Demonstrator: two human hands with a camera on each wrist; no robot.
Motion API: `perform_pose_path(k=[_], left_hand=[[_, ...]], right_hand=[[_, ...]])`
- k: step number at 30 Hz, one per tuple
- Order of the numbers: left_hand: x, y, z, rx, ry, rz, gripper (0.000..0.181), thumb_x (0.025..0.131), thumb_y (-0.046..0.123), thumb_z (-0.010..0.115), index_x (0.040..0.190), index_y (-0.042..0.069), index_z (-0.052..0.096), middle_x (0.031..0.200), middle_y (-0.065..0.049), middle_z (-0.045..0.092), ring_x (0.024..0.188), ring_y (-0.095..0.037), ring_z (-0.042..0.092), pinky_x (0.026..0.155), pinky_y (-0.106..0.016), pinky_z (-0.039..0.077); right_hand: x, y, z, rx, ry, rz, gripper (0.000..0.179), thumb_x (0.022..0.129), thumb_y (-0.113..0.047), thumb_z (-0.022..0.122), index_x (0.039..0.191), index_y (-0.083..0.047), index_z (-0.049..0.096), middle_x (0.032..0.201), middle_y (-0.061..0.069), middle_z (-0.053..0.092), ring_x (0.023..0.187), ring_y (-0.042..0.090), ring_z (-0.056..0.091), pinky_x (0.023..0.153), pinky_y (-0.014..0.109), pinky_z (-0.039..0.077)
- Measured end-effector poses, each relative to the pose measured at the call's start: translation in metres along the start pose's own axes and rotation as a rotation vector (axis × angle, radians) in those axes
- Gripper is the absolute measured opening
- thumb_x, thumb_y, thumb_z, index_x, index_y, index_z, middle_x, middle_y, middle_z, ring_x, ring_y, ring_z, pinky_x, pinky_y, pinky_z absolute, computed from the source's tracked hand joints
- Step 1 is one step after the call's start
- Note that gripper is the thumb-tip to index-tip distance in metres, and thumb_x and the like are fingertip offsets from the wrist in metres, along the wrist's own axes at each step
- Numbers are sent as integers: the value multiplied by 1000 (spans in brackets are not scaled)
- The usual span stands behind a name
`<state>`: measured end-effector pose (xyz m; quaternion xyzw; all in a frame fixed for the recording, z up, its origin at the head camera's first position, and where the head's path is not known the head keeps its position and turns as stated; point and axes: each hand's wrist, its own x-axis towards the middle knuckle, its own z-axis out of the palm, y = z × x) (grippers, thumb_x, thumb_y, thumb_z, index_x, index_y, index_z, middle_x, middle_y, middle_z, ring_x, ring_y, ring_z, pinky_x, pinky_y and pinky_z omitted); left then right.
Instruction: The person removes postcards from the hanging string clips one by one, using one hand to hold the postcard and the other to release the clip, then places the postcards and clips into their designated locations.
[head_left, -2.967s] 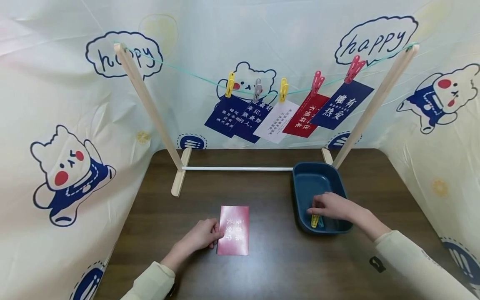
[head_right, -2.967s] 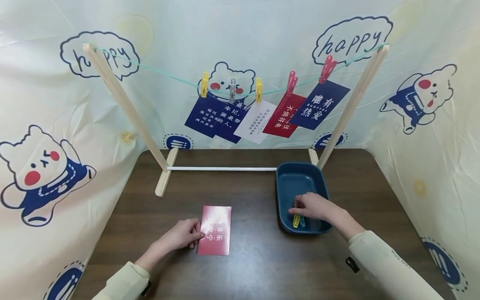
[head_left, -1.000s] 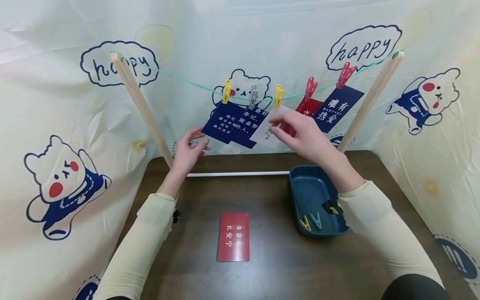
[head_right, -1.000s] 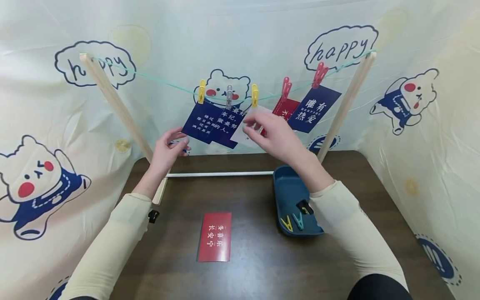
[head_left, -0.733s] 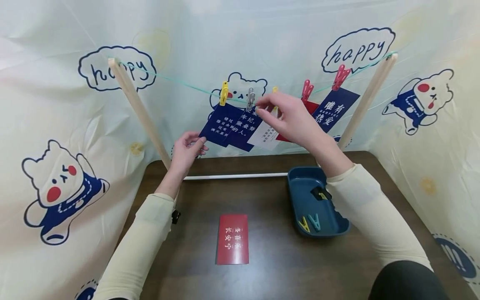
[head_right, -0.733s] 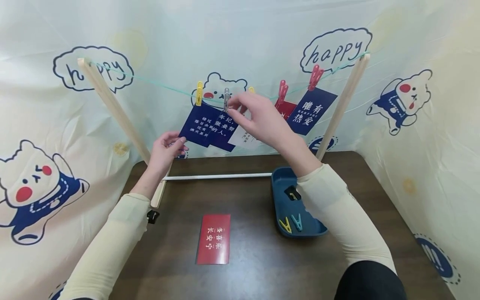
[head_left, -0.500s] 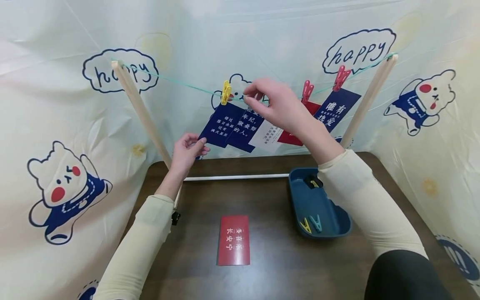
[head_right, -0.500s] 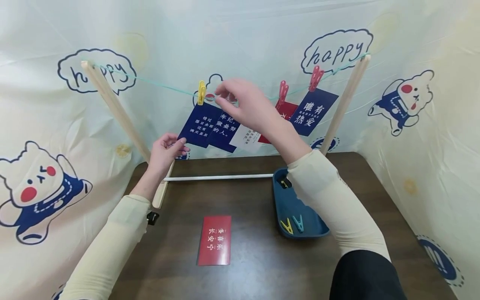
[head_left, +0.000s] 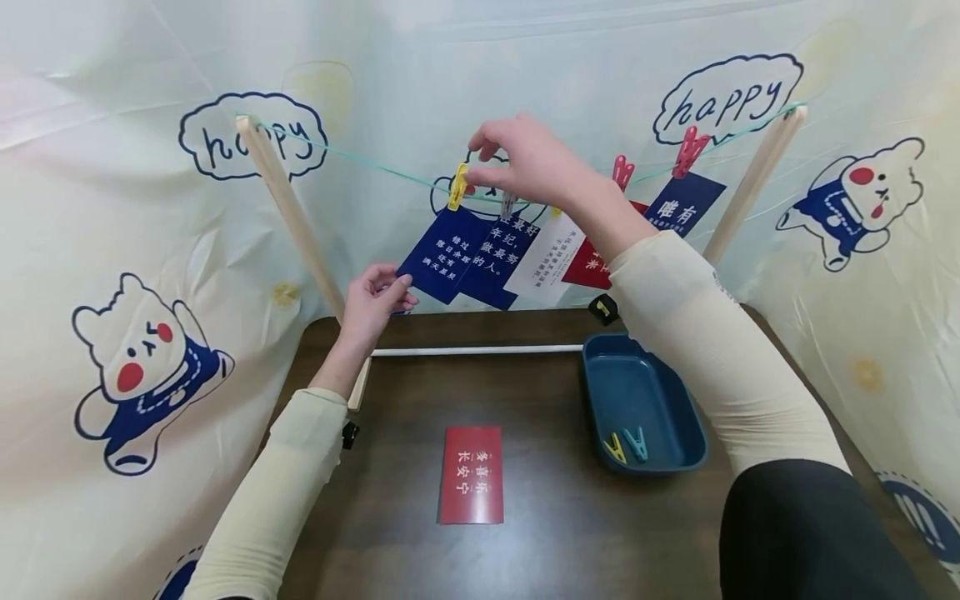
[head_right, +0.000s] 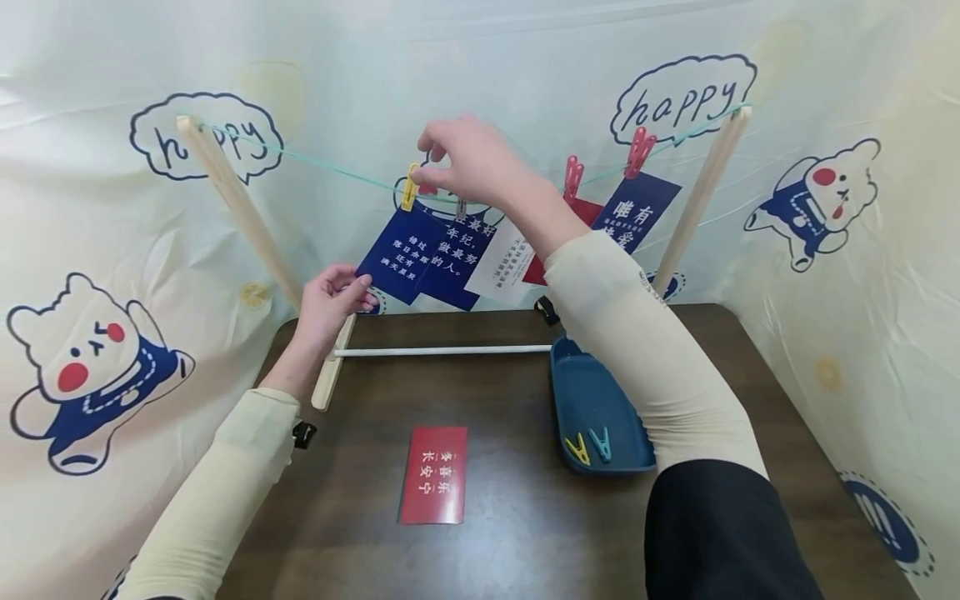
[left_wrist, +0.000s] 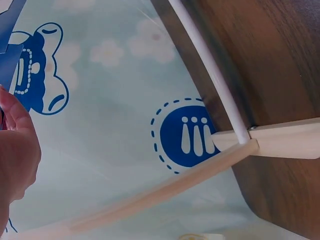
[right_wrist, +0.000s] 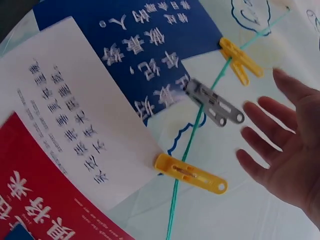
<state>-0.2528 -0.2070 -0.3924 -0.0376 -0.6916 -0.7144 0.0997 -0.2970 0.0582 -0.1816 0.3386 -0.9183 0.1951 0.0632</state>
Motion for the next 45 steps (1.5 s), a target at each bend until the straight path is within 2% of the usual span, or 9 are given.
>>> perform_pose_path(k=[4, 7, 16, 25, 32, 36, 39, 45], left_hand=[[0, -1, -1, 8, -5, 15, 21, 101, 10, 69, 113, -5, 60, 84, 3, 71, 65, -10, 71, 68, -24, 61], [1, -1, -1, 18, -13, 19, 22, 101, 12, 69, 113, -5, 62, 85, 2, 71, 66, -10, 71, 69, -26, 62], [1, 4, -4, 13, -15, 28, 11, 101, 10, 69, 107, 1, 65, 85, -1, 71, 66, -13, 71, 66, -24, 61], [-3, 0, -7, -27, -17, 44, 15, 101, 7, 69, 108, -4, 64, 84, -2, 71, 65, -11, 70, 67, -26, 62], [-4, -2, -9, -55, -13, 60, 9, 100, 6, 70, 104, -1, 66, 81, -1, 71, 64, -10, 70, 65, -23, 61], [-5, -3, -9, -54, -12, 71, 12, 99, 6, 70, 105, -4, 66, 80, 0, 71, 64, -10, 69, 64, -23, 60], [-6, -4, -10, -51, -5, 82, 16, 99, 6, 70, 107, -8, 65, 79, 0, 72, 63, -10, 69, 63, -22, 60], [-6, -7, -12, -42, 26, 97, 18, 100, 8, 69, 107, -8, 64, 79, 1, 71, 62, -9, 67, 62, -20, 58]], right_hand=[[5, 2, -3, 37, -97, 52, 61, 102, -43, 66, 151, -10, 52, 144, 10, 63, 144, 26, 45, 119, 44, 38], [8, 4, -3, 49, -126, 67, 62, 102, -42, 66, 153, -10, 50, 145, 9, 62, 143, 26, 47, 119, 45, 37], [14, 11, 0, 95, -137, 66, 41, 102, -37, 67, 135, -13, 66, 131, 5, 69, 128, 21, 56, 111, 41, 44], [13, 6, 5, 105, -136, 44, 33, 100, -33, 71, 125, -12, 65, 122, 4, 71, 119, 19, 56, 107, 38, 45], [14, 5, 8, 124, -109, -16, 24, 101, -26, 70, 117, -9, 64, 115, 4, 72, 116, 19, 58, 106, 37, 45], [14, 6, 9, 120, -71, -35, 20, 101, -23, 71, 112, -7, 66, 110, 4, 74, 110, 18, 60, 103, 37, 46], [14, 6, 8, 122, -44, -38, 17, 101, -23, 71, 108, -7, 66, 107, 4, 75, 105, 17, 62, 99, 34, 47], [10, 5, 7, 171, 18, -20, 16, 102, -19, 70, 109, -5, 65, 105, 4, 77, 101, 14, 62, 91, 27, 45]])
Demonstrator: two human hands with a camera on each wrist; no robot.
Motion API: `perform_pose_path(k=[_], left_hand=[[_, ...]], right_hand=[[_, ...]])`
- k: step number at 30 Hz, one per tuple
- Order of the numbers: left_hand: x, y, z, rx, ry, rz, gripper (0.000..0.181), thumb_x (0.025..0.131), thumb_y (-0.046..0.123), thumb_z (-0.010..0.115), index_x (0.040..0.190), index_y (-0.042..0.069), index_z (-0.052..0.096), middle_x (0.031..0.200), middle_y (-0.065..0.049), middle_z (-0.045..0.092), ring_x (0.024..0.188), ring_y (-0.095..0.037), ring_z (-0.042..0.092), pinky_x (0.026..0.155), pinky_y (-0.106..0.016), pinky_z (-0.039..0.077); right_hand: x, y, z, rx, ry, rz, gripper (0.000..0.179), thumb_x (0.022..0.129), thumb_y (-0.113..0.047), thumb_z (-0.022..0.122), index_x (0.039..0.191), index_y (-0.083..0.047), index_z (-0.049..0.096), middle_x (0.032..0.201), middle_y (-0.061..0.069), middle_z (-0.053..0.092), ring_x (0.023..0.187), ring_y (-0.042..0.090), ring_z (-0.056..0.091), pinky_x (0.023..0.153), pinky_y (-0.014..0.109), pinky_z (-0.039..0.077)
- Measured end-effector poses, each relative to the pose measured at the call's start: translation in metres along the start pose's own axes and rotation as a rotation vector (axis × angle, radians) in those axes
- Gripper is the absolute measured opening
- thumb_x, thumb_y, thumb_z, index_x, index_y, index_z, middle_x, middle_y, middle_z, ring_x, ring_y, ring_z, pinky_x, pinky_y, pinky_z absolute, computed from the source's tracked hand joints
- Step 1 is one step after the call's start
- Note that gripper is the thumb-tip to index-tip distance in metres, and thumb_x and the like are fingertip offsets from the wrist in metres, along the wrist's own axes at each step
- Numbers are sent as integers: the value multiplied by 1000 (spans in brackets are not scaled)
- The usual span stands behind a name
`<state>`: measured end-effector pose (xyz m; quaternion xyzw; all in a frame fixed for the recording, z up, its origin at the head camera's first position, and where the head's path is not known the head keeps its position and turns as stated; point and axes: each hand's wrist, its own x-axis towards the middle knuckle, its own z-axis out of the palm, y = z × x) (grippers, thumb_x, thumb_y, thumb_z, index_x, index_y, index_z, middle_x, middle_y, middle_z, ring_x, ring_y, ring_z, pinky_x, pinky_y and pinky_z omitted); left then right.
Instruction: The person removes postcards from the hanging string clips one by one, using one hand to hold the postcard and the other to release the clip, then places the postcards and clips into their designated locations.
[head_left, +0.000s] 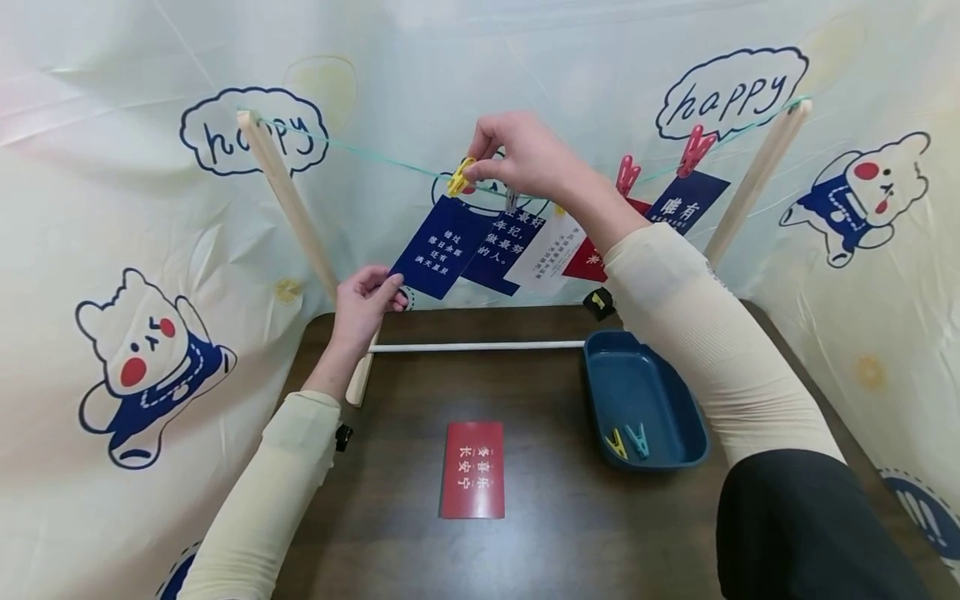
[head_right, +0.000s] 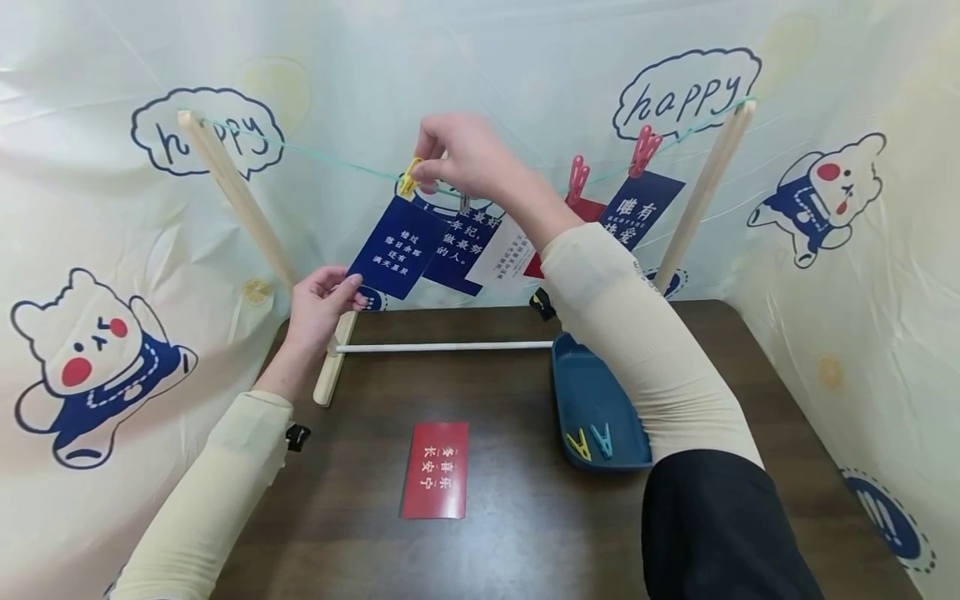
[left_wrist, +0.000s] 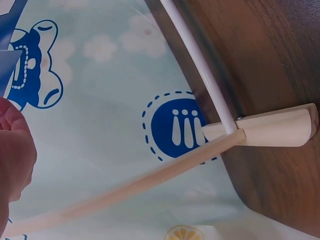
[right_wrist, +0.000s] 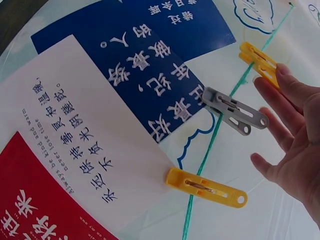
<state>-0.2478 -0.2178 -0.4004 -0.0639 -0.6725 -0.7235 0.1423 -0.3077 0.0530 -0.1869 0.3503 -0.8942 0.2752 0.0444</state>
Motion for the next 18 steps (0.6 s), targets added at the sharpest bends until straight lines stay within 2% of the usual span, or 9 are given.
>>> perform_pose_path(k=[6, 12, 18], left_hand=[[-4, -3, -5, -21, 10, 8, 15, 100, 5, 69, 106, -8, 64, 77, 1, 70, 60, -9, 67, 60, -20, 58], [-10, -6, -9, -46, 29, -1, 12, 100, 4, 69, 104, -7, 64, 78, 1, 71, 60, -10, 67, 60, -20, 58], [-15, -9, -12, -39, 61, -2, 6, 99, 5, 70, 102, 1, 67, 80, 1, 70, 60, -11, 68, 60, -21, 58]], right_hand=[[-3, 0, 0, -26, 40, 9, 20, 102, -23, 70, 109, -5, 65, 108, 5, 77, 105, 14, 60, 92, 29, 42], [-6, 3, 2, 32, 97, -6, 20, 101, -21, 71, 110, -4, 65, 108, 6, 74, 108, 14, 61, 97, 28, 44], [-9, 4, -1, 54, 164, 0, 22, 101, -23, 71, 113, -5, 66, 111, 4, 73, 112, 13, 61, 101, 27, 45]])
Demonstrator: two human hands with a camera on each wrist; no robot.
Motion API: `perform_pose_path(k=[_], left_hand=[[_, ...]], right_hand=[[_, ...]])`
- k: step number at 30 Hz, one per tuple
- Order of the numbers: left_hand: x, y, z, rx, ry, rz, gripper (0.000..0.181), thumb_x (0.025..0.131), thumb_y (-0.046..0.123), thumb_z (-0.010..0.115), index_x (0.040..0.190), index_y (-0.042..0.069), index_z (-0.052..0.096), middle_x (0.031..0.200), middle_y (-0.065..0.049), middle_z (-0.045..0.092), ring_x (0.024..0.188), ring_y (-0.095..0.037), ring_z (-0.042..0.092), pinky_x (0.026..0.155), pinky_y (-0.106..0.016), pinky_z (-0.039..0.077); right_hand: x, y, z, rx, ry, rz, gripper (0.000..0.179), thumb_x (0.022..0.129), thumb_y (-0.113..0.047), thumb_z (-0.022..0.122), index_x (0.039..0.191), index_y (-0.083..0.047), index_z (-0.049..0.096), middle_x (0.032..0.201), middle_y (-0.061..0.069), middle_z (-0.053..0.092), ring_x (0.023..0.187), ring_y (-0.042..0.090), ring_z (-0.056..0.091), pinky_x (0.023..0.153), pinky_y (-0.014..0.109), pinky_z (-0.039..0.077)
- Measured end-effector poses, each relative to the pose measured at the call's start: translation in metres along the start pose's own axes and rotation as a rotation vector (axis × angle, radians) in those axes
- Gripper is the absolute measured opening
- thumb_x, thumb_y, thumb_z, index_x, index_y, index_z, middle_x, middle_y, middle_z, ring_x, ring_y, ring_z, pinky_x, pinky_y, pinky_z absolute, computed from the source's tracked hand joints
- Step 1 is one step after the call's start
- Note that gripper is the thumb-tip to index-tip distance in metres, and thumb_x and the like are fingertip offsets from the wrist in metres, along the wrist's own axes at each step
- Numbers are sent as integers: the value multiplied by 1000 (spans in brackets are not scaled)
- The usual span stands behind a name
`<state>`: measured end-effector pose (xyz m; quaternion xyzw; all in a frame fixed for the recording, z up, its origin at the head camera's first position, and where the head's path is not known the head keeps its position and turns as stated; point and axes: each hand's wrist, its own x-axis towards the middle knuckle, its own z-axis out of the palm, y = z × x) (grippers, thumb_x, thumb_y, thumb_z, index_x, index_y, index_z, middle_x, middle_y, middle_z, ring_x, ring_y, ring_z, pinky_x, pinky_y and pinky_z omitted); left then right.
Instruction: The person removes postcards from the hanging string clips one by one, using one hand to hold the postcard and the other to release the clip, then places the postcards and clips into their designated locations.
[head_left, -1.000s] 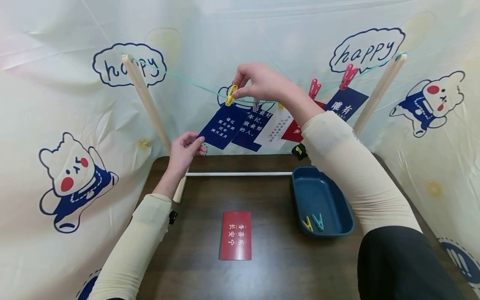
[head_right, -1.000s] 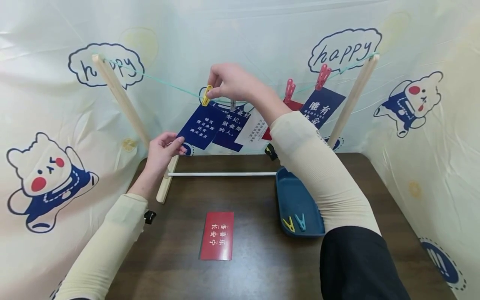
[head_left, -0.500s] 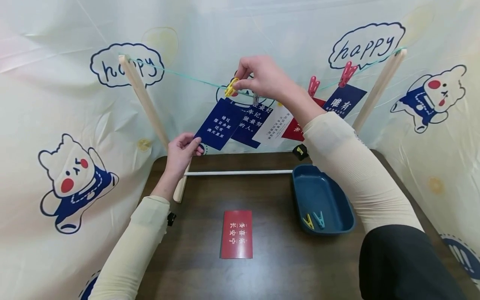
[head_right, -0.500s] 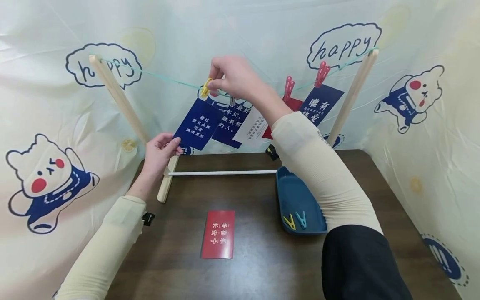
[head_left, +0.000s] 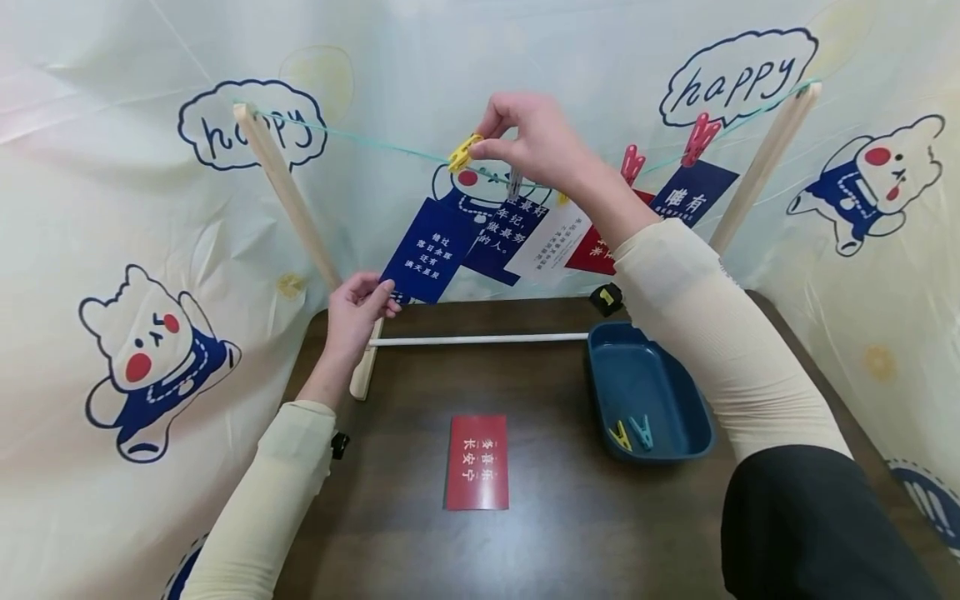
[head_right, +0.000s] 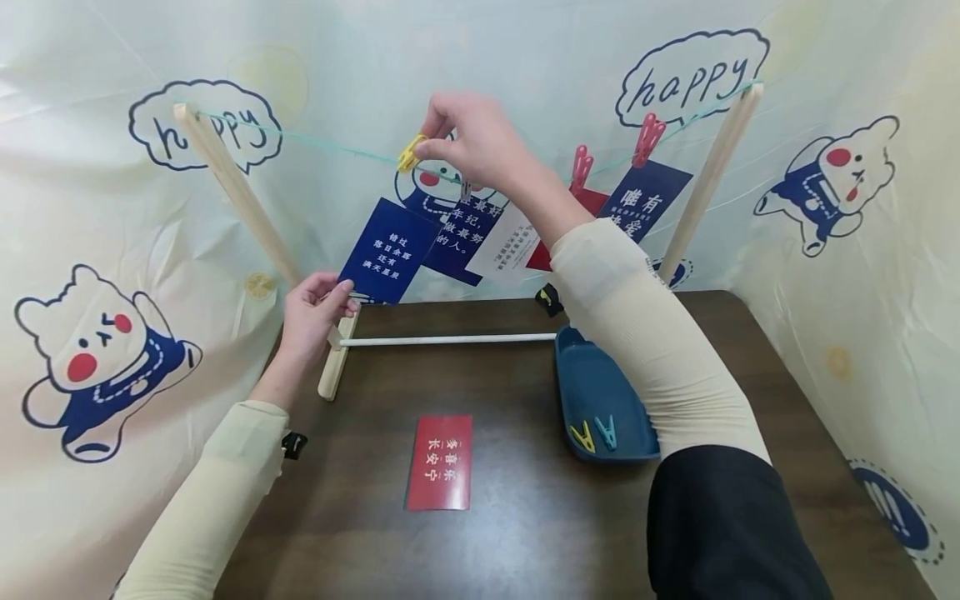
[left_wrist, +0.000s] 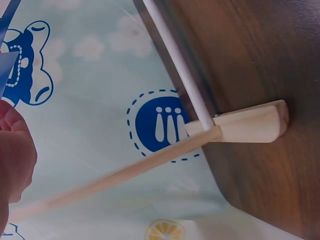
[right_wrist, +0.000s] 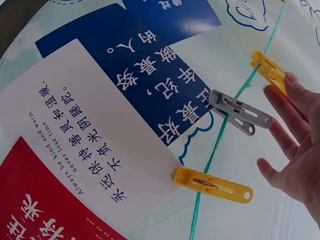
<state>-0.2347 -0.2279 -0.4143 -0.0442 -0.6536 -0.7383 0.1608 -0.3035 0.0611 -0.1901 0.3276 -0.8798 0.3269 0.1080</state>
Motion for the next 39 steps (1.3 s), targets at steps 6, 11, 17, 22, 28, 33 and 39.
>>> perform_pose_path(k=[6, 11, 17, 22, 28, 33, 39], left_hand=[[-6, 0, -3, -21, 33, -13, 5, 98, 2, 70, 99, 7, 68, 79, -1, 70, 58, -12, 68, 58, -21, 58], [-11, -4, -5, -48, 49, -50, 4, 98, 6, 72, 100, 7, 68, 79, -2, 70, 59, -12, 68, 60, -22, 59], [-20, -12, -5, -82, 77, -79, 5, 98, 7, 72, 99, 6, 67, 77, -1, 72, 59, -12, 67, 60, -21, 57], [-31, -18, -5, -121, 80, -120, 5, 100, 4, 68, 99, 9, 67, 78, 1, 73, 59, -11, 66, 60, -20, 57], [-50, -18, -2, -147, 48, -158, 4, 101, 8, 68, 104, 7, 68, 81, -1, 74, 63, -12, 67, 64, -21, 59], [-66, -16, 2, -185, 24, -170, 8, 102, 5, 64, 100, 12, 68, 81, -2, 74, 63, -11, 68, 63, -21, 58], [-90, -15, 5, -174, 22, -231, 12, 103, 5, 64, 109, 13, 71, 83, -2, 74, 64, -11, 68, 64, -21, 59]], right_hand=[[-4, 2, -6, -5, 36, -11, 23, 101, -26, 71, 113, -6, 66, 114, 5, 73, 118, 14, 60, 105, 27, 44], [-9, 4, -9, -2, 73, 7, 26, 102, -28, 70, 117, -7, 66, 119, 3, 71, 122, 13, 58, 104, 24, 44], [-18, 6, -11, 12, 116, -11, 27, 101, -26, 70, 118, -6, 66, 120, 3, 68, 121, 10, 58, 102, 21, 47], [-31, 12, -9, -9, 140, -88, 27, 100, -23, 72, 117, -3, 67, 121, 7, 69, 121, 14, 58, 104, 22, 44], [-59, 20, -6, -25, 144, -170, 27, 96, -20, 78, 113, -1, 70, 118, 12, 71, 118, 22, 55, 106, 31, 40], [-91, 27, -5, -19, 131, -151, 28, 91, -17, 82, 112, -2, 72, 122, 12, 69, 126, 24, 53, 107, 38, 42], [-133, 50, 8, -5, 66, -146, 29, 86, -13, 87, 110, -4, 73, 125, 14, 69, 131, 28, 53, 107, 50, 46]])
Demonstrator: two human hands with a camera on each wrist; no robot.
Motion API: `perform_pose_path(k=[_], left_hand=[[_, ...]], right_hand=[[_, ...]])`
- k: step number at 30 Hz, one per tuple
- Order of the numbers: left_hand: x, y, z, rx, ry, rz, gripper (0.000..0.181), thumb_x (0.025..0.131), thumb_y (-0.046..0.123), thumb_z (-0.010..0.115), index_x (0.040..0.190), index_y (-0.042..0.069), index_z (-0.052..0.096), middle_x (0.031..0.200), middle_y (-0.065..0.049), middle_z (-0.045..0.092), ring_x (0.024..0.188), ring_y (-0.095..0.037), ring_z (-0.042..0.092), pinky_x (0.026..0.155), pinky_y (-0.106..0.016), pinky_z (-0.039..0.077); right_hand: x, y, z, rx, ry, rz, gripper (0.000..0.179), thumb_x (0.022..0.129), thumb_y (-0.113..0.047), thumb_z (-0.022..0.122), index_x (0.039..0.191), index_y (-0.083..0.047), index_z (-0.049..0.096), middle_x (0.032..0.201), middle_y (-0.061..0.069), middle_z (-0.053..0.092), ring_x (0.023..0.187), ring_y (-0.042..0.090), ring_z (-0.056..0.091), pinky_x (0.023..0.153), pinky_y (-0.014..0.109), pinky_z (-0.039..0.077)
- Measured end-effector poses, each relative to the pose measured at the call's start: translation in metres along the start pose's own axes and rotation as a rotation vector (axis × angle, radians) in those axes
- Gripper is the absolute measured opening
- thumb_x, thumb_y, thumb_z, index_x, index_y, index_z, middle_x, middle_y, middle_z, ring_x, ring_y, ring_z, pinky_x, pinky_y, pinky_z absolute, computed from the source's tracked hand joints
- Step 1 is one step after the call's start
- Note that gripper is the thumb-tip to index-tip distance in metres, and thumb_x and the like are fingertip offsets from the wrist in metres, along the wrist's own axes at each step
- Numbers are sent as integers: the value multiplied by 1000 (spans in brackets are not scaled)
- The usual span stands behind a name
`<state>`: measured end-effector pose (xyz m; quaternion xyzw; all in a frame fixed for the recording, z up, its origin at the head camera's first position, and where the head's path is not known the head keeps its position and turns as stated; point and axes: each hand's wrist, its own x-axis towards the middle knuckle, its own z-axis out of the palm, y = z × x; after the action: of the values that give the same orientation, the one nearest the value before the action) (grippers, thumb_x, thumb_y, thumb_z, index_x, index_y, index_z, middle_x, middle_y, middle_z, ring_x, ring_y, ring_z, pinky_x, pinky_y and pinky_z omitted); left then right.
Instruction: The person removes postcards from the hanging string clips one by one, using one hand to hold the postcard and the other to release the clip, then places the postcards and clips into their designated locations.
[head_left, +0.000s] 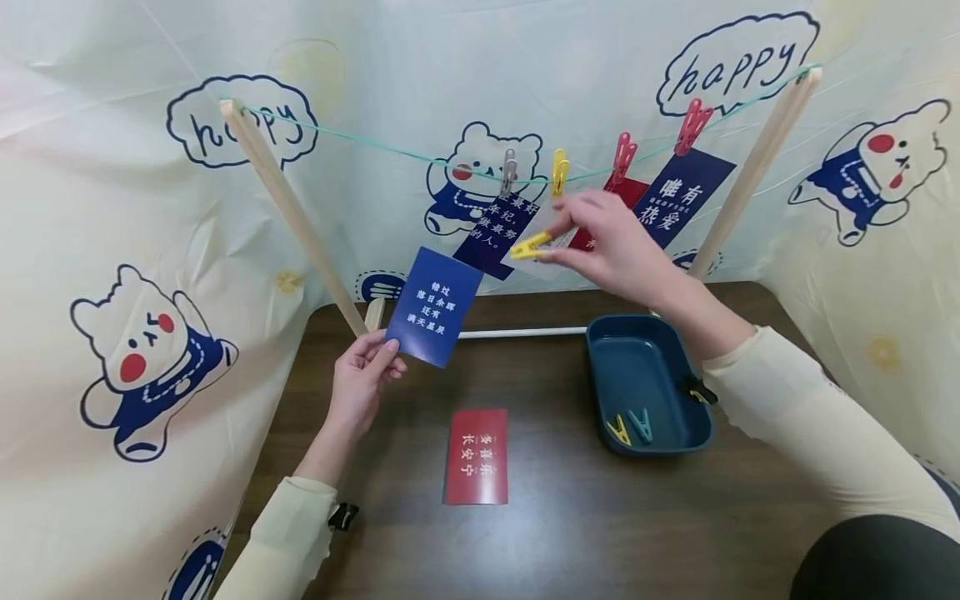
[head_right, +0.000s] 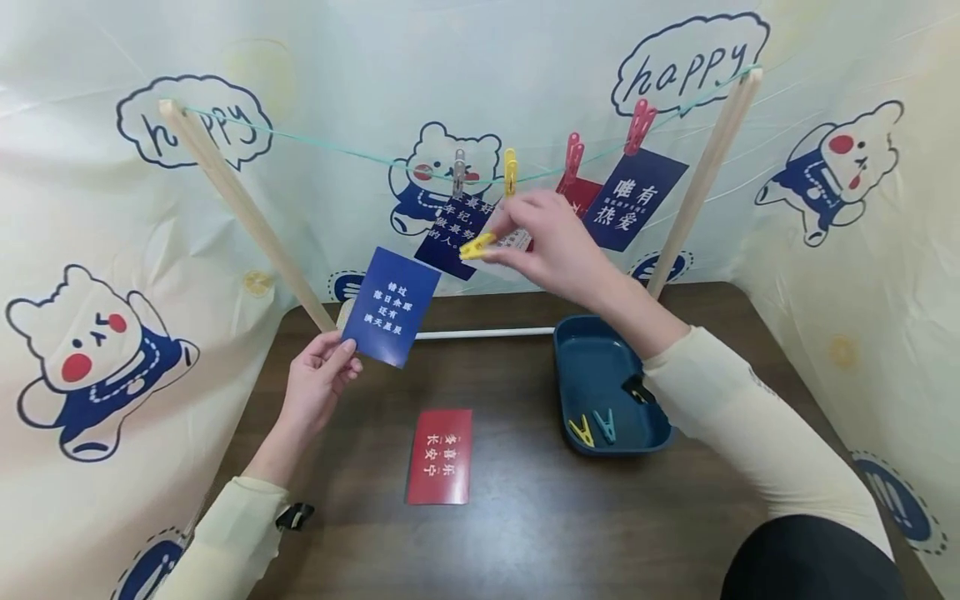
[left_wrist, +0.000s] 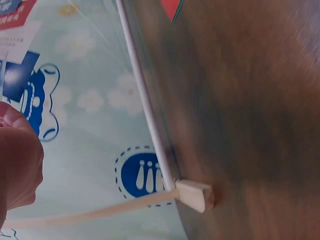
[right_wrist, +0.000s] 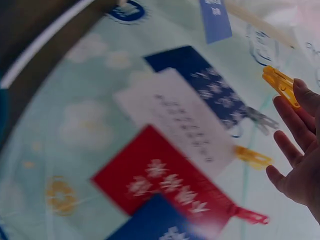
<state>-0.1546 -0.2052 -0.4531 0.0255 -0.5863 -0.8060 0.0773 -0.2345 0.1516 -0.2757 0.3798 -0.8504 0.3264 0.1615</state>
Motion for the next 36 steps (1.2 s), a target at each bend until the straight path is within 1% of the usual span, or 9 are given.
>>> perform_pose_path(k=[6, 10, 14, 19, 22, 27, 31, 33, 36], left_hand=[[-15, -12, 1, 58, -20, -108, 22, 104, 9, 64, 126, 6, 64, 87, 0, 74, 65, -11, 69, 65, -22, 59], [-25, -16, 1, 122, -63, -207, 19, 104, 4, 62, 122, 0, 59, 84, -2, 74, 69, -11, 71, 70, -24, 61], [-36, -19, 1, 223, -149, -338, 18, 103, 1, 61, 118, -5, 53, 89, -7, 76, 78, -14, 76, 80, -29, 62], [-46, -26, 0, 274, -225, -466, 8, 105, 2, 55, 110, -3, 51, 95, -16, 72, 84, -20, 78, 81, -32, 62], [-51, -30, -1, 273, -241, -508, 6, 106, 3, 52, 105, -3, 51, 96, -18, 70, 83, -21, 79, 78, -31, 62], [-60, -40, -4, 255, -300, -569, 7, 106, 4, 51, 101, -1, 50, 93, -18, 72, 81, -22, 79, 77, -31, 62], [-67, -49, -8, 270, -372, -626, 7, 106, 5, 51, 100, 1, 49, 91, -17, 72, 80, -20, 78, 74, -29, 62], [-69, -54, -9, 297, -406, -652, 7, 105, 6, 52, 100, 2, 50, 89, -16, 72, 77, -18, 78, 69, -26, 62], [-72, -60, -10, 394, -453, -655, 8, 104, 8, 55, 99, 2, 52, 79, -11, 71, 67, -14, 74, 57, -21, 57]], right_hand=[[-44, 26, 12, 5, -78, 98, 28, 84, -15, 88, 107, -8, 74, 118, 11, 71, 124, 30, 54, 107, 57, 43], [-69, 37, 17, -8, -143, 173, 28, 86, -20, 87, 109, -10, 73, 121, 10, 70, 127, 31, 53, 109, 60, 41], [-91, 47, 18, -28, -213, 203, 28, 87, -22, 86, 109, -11, 73, 123, 12, 70, 133, 34, 51, 111, 62, 40], [-117, 59, 23, -37, -282, 260, 27, 88, -22, 86, 108, -11, 73, 127, 14, 69, 135, 37, 52, 107, 61, 46], [-131, 66, 26, -37, -314, 291, 27, 88, -22, 85, 109, -11, 72, 130, 16, 67, 135, 39, 53, 106, 63, 47], [-151, 77, 37, -71, -354, 304, 26, 87, -18, 86, 108, -11, 71, 124, 15, 70, 132, 42, 55, 106, 65, 46], [-165, 84, 45, -135, -412, 304, 24, 88, -22, 85, 106, -14, 72, 114, 9, 72, 118, 36, 60, 103, 62, 49], [-172, 87, 48, -161, -446, 299, 22, 89, -24, 84, 105, -14, 72, 110, 7, 72, 111, 33, 62, 101, 61, 49], [-180, 92, 50, -194, -498, 303, 20, 91, -25, 83, 103, -14, 71, 106, 5, 72, 106, 30, 63, 98, 60, 49]])
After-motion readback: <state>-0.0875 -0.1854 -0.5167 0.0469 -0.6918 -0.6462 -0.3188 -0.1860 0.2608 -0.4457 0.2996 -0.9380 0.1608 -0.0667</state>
